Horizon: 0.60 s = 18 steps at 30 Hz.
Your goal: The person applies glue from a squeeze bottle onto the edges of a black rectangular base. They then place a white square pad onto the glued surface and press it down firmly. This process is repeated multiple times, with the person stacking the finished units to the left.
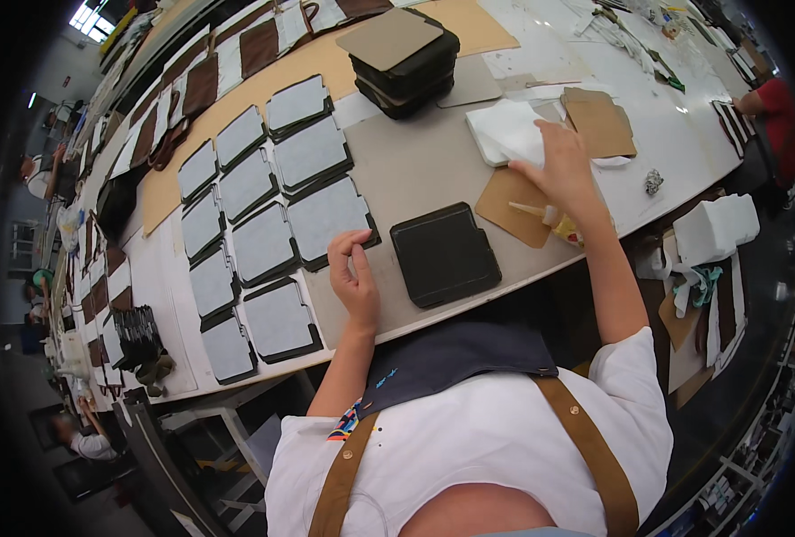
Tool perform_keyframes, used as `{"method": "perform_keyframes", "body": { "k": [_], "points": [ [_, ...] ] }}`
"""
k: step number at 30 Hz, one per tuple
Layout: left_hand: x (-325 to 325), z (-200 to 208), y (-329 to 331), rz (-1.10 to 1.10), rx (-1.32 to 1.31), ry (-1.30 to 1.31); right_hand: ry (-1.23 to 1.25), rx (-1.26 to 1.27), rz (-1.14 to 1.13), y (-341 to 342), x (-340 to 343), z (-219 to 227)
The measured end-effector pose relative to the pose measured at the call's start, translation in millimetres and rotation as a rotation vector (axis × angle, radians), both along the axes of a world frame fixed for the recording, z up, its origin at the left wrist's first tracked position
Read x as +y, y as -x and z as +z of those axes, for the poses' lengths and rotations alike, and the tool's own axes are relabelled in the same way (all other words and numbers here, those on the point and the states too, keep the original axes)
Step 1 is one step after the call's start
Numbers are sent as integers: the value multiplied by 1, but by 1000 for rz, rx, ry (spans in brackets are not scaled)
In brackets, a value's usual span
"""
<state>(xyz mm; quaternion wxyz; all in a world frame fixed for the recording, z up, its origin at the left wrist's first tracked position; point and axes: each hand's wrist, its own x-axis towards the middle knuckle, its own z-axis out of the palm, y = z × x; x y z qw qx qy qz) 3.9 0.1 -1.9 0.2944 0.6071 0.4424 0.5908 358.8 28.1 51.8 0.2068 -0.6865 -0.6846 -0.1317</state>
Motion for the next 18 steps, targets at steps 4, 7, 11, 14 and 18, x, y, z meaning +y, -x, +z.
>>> {"method": "perform_keyframes", "body": {
  "k": [4,7,11,14,18],
  "points": [
    [-1,5,-2,-48,14,-23,271,65,-117,-3,17,-6],
    [8,27,-14,-207,80,-37,188,264,-138,-3,16,2],
    [38,80,-77,-526,495,-283,191,337,-90,-7,16,3],
    [69,47,-150,-673,671,-446,173,435,-43,-19,20,-2],
    [102,14,-201,-626,927,-472,260,864,-48,-61,29,-4]
  ]
}}
